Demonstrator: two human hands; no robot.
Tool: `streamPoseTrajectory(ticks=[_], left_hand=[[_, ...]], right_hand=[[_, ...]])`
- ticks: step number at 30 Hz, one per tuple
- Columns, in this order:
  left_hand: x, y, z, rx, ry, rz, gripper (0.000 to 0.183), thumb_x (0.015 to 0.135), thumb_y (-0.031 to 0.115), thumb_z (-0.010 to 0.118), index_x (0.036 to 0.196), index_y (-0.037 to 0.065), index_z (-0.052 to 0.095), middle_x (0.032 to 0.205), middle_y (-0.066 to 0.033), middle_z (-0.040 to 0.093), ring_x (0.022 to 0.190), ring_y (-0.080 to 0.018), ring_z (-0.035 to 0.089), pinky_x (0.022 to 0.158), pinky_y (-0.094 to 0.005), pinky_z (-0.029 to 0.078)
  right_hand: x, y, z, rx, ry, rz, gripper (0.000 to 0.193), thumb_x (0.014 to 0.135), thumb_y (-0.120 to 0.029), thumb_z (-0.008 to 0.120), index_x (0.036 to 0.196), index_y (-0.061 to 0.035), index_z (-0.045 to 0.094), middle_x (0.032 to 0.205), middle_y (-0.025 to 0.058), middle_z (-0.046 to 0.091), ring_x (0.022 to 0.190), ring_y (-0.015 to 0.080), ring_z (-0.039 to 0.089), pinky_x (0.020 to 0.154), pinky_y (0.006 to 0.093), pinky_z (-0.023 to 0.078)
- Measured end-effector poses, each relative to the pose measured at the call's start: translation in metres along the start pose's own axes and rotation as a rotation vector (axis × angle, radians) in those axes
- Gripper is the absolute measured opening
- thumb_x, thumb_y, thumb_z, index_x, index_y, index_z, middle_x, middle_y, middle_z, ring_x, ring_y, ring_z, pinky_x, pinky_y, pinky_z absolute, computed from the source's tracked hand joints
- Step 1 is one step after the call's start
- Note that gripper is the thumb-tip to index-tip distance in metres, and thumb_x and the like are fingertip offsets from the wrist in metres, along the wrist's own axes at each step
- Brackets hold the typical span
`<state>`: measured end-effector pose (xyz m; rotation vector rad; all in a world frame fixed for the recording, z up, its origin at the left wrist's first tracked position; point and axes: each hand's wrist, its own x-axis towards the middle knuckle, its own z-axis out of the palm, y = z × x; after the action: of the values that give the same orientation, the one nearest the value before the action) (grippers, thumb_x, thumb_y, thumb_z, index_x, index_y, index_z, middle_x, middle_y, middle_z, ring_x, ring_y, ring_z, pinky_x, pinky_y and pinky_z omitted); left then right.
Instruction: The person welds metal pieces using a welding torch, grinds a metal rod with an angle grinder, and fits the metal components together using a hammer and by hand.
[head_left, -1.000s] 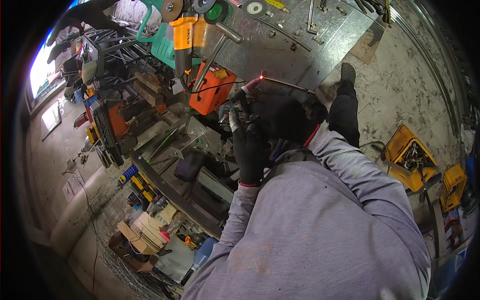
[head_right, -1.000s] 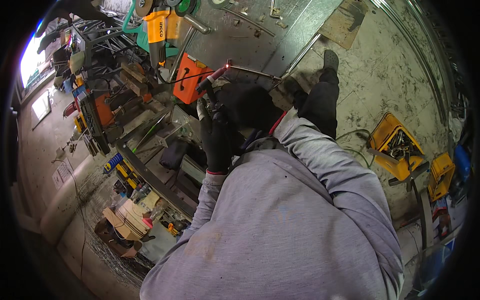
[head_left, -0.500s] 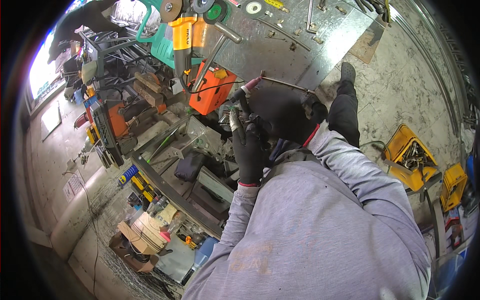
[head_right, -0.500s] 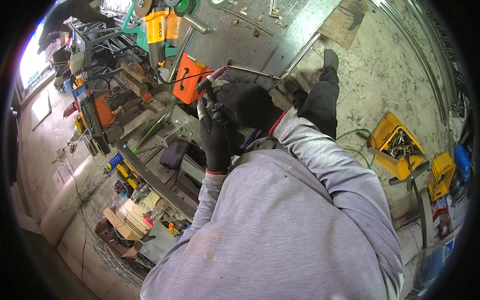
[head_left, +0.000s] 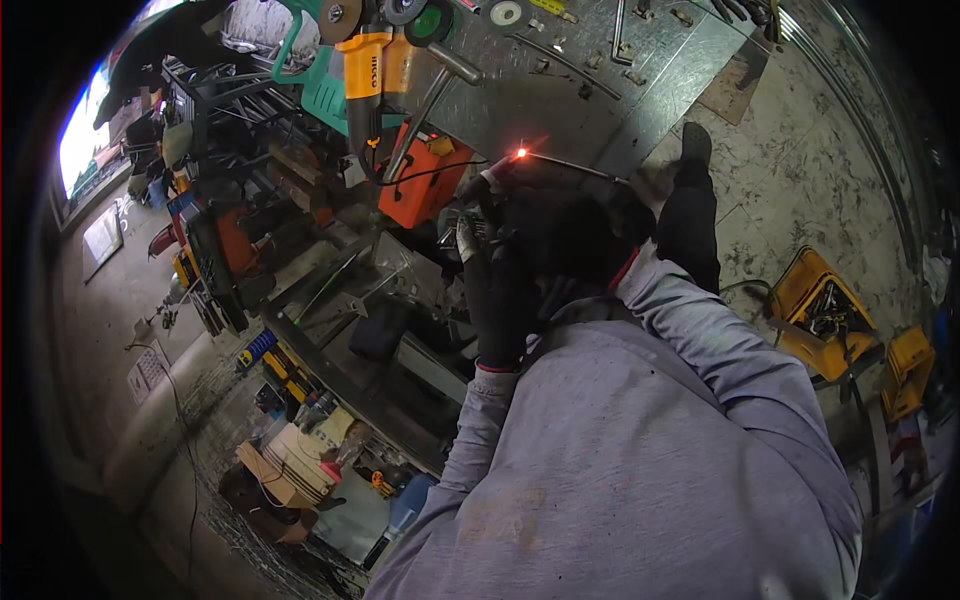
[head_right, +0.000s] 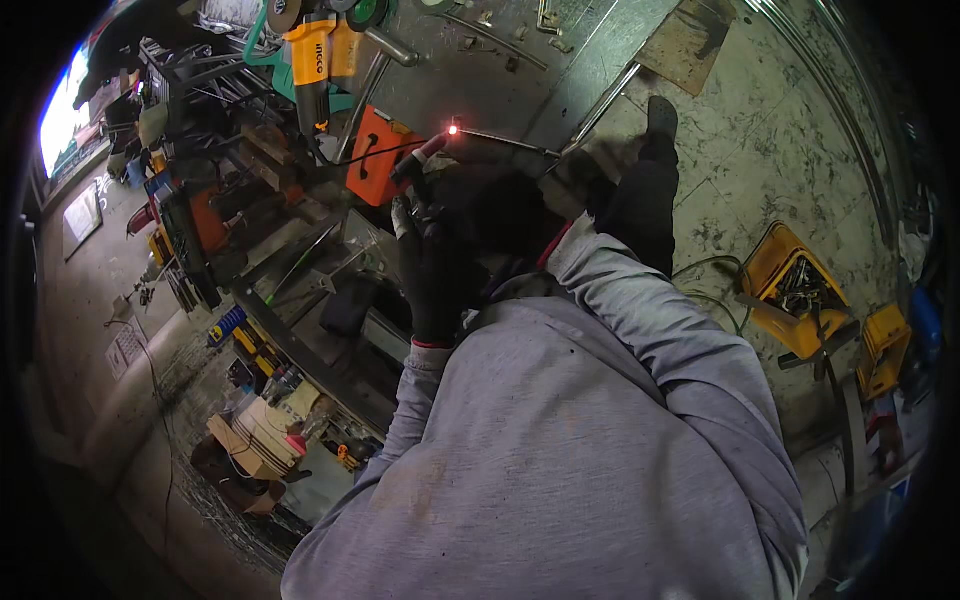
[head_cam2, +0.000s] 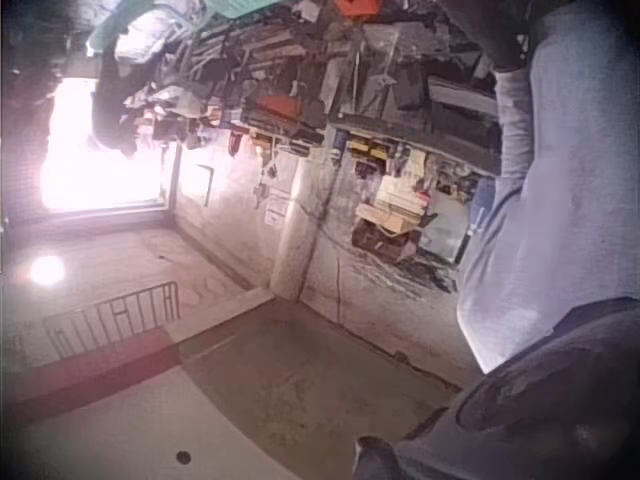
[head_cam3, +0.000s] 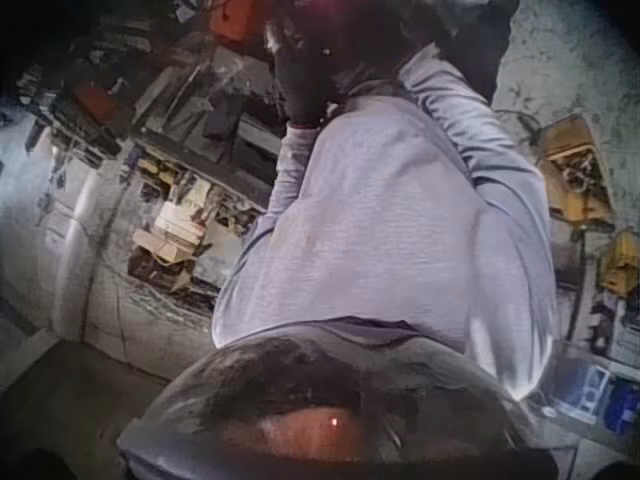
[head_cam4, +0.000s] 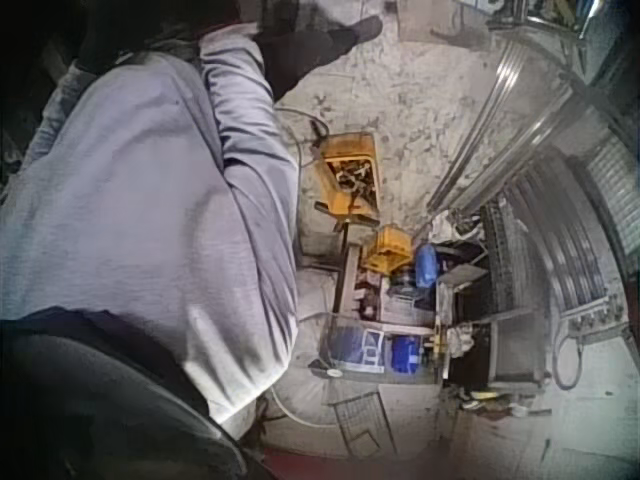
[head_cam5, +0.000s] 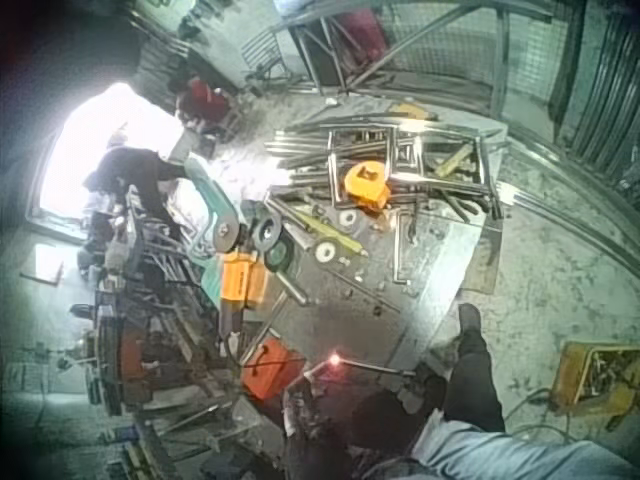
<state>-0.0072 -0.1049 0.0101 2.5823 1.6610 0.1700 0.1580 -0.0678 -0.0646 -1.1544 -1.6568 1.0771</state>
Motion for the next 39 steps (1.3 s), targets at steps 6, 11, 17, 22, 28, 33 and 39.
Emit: streamPoseTrajectory(ticks=[6, 11, 17, 22, 28, 33, 39], left_hand=[[-0.004, 0.005, 0.001, -0.589, -0.048, -0.485, 0.066, 0.111, 0.013, 0.056, 0.170, 0.000, 0.029, 0.125, -0.0098, 0.066, 0.099, -0.0159, 0.066, 0.084, -0.0324, 0.056], [0.004, 0.013, -0.006, -0.692, -0.045, -0.513, 0.066, 0.112, 0.012, 0.055, 0.171, 0.002, 0.028, 0.117, -0.0030, 0.065, 0.093, -0.0093, 0.062, 0.079, -0.0261, 0.053], [0.017, 0.025, -0.023, -1.194, -0.107, -0.910, 0.067, 0.111, 0.010, 0.055, 0.172, 0.005, 0.027, 0.118, -0.0028, 0.065, 0.097, -0.0096, 0.062, 0.081, -0.0268, 0.053], [0.016, 0.028, -0.019, -1.169, 0.001, -0.884, 0.057, 0.110, 0.012, 0.056, 0.164, 0.003, 0.040, 0.095, -0.0028, 0.068, 0.072, -0.0083, 0.060, 0.061, -0.0264, 0.049], [0.027, 0.035, -0.024, -1.136, -0.129, -0.870, 0.066, 0.111, 0.010, 0.054, 0.171, 0.002, 0.028, 0.121, -0.0046, 0.065, 0.098, -0.0119, 0.062, 0.085, -0.0286, 0.054], [0.014, 0.025, -0.025, -0.922, -0.091, -0.813, 0.065, 0.112, 0.012, 0.054, 0.170, 0.001, 0.029, 0.122, -0.0058, 0.065, 0.098, -0.0123, 0.063, 0.084, -0.0289, 0.054], [0.010, 0.020, -0.011, -0.443, -0.004, -0.415, 0.062, 0.111, 0.012, 0.055, 0.169, 0.002, 0.033, 0.118, -0.0049, 0.064, 0.094, -0.0100, 0.061, 0.077, -0.0275, 0.053]], right_hand=[[0.007, -0.002, -0.003, -0.049, 0.223, -0.222, 0.017, 0.091, -0.023, 0.075, 0.101, -0.0102, 0.073, 0.096, 0.0105, 0.075, 0.092, 0.0318, 0.075, 0.080, 0.0458, 0.060], [0.004, -0.002, -0.001, -0.073, 0.237, -0.187, 0.016, 0.090, -0.022, 0.075, 0.101, -0.0102, 0.073, 0.096, 0.0094, 0.074, 0.091, 0.0317, 0.075, 0.078, 0.0452, 0.060], [0.003, -0.007, -0.005, -0.097, 0.221, -0.170, 0.020, 0.090, -0.024, 0.076, 0.105, -0.0105, 0.073, 0.098, 0.0082, 0.072, 0.088, 0.0304, 0.075, 0.072, 0.0439, 0.059], [0.002, -0.010, -0.005, -0.104, 0.157, -0.111, 0.021, 0.087, -0.019, 0.075, 0.105, -0.0097, 0.073, 0.103, 0.0105, 0.072, 0.093, 0.0319, 0.074, 0.075, 0.0451, 0.059], [-0.003, -0.009, -0.019, -0.146, 0.173, -0.087, 0.022, 0.090, -0.022, 0.075, 0.107, -0.0092, 0.072, 0.109, 0.0113, 0.074, 0.093, 0.0321, 0.075, 0.077, 0.0446, 0.061], [0.004, -0.013, -0.005, -0.009, 0.191, -0.136, 0.023, 0.094, -0.023, 0.073, 0.112, -0.0091, 0.073, 0.113, 0.0109, 0.076, 0.097, 0.0321, 0.076, 0.081, 0.0450, 0.062], [0.007, -0.003, -0.007, -0.064, 0.205, -0.191, 0.017, 0.093, -0.025, 0.075, 0.102, -0.0107, 0.072, 0.102, 0.0094, 0.075, 0.096, 0.0302, 0.075, 0.079, 0.0443, 0.060]])
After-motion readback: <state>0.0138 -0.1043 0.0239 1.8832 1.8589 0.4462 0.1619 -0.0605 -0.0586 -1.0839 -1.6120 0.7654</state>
